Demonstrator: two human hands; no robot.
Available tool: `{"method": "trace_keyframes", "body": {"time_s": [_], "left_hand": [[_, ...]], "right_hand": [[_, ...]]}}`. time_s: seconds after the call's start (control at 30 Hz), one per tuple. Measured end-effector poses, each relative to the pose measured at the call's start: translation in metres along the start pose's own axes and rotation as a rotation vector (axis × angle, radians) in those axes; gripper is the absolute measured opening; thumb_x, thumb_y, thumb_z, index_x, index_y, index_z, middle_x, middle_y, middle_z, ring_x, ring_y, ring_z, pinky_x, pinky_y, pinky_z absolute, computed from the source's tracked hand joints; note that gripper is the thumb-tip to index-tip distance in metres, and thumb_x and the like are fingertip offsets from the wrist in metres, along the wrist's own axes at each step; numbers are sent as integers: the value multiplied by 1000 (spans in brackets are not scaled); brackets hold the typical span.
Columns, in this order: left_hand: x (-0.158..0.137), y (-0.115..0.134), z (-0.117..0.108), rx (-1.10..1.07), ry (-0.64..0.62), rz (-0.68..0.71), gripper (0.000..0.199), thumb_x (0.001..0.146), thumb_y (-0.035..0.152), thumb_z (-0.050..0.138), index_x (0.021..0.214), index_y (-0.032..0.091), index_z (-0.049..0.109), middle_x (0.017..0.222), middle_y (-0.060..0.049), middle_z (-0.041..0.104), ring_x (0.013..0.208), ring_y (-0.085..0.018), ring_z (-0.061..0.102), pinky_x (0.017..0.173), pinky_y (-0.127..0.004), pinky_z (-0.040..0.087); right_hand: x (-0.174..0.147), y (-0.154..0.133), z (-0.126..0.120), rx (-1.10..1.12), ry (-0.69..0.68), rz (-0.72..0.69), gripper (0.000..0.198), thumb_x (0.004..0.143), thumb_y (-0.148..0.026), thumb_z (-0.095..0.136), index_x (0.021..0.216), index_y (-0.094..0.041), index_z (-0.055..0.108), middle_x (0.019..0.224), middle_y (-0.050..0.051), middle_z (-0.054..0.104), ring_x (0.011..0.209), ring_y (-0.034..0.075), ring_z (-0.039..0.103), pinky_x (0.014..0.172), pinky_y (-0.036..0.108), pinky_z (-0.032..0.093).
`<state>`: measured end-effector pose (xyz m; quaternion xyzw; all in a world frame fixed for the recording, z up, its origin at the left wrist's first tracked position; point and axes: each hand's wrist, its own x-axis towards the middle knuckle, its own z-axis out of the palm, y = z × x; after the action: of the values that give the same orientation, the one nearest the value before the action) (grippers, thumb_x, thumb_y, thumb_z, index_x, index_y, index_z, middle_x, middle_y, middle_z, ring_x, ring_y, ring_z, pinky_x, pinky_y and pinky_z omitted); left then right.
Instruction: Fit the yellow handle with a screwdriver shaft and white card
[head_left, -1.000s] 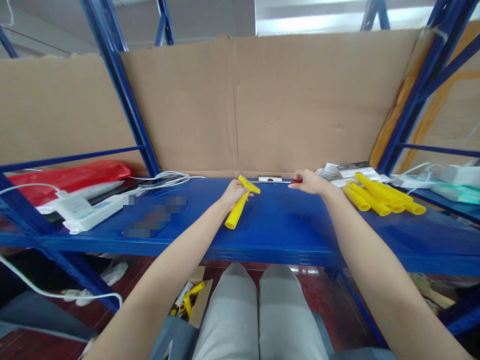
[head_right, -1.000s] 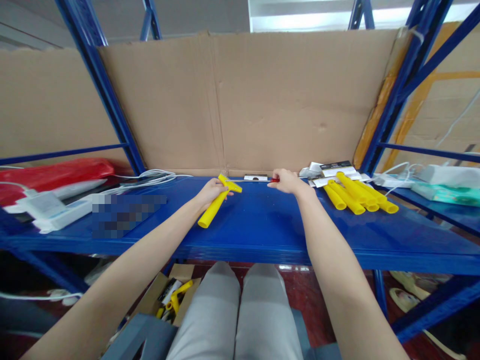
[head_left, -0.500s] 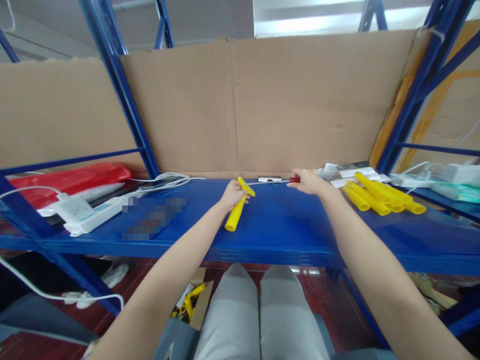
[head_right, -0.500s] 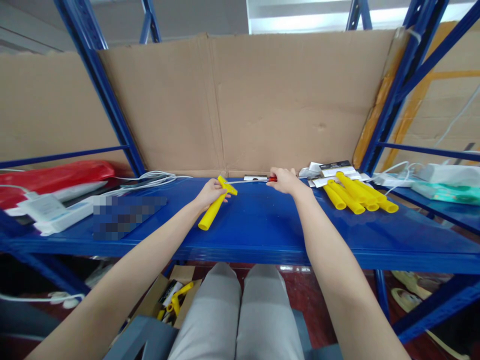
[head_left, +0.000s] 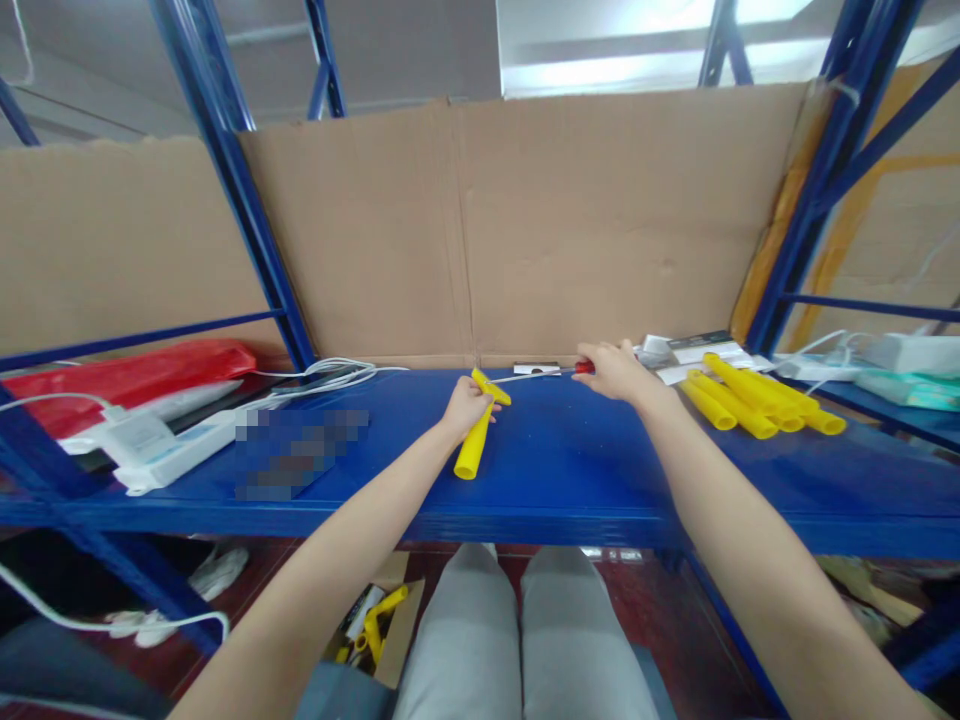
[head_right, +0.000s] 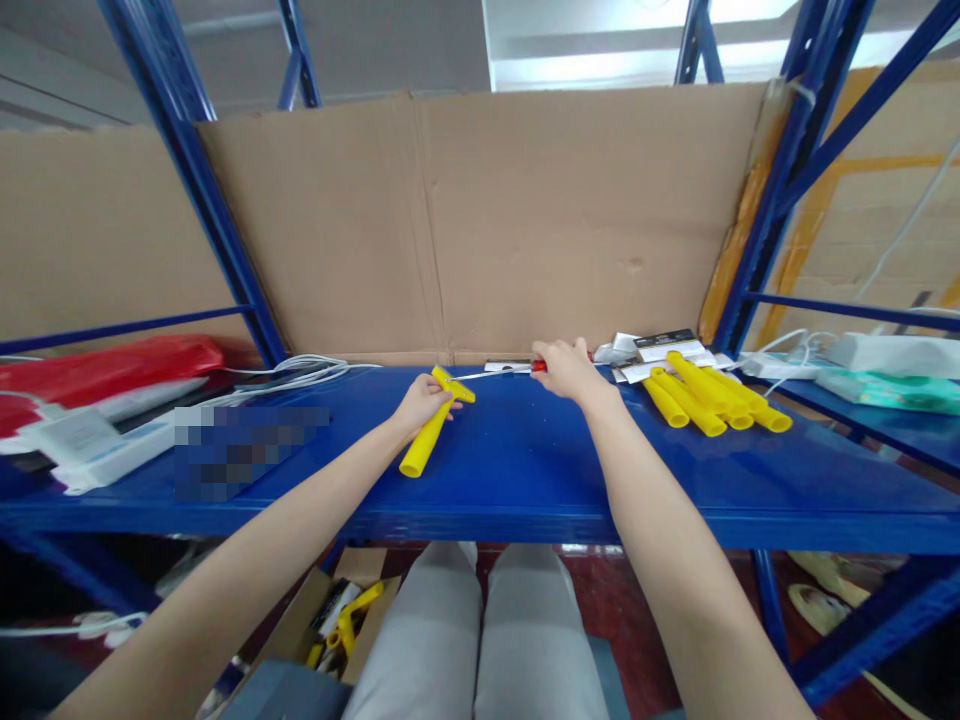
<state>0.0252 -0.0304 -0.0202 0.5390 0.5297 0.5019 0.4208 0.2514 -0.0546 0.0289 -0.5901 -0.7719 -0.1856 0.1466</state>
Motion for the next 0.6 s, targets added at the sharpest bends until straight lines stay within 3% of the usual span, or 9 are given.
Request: {"method": "trace_keyframes", "body": {"time_s": [0.3,0.6], "left_hand": [[3,-5,1,38,13,21,35,82,-5,48,112,11,40,97,-16,71,61,-12,67,45,-18,46],[1,-2,0,87,13,21,29,83,-3,47,104,15,38,99,-13,69,55,-8,62,43,-15,42]], "right_hand": [[0,2,1,79,-101,59,12,85,-32,57,87,-21,59,95,9,72,91,26,64,75,33,37],[2,13,6,287,-225,12,22,87,-35,52,82,-17,65,81,8,72,74,19,64,62,26,41]]}}
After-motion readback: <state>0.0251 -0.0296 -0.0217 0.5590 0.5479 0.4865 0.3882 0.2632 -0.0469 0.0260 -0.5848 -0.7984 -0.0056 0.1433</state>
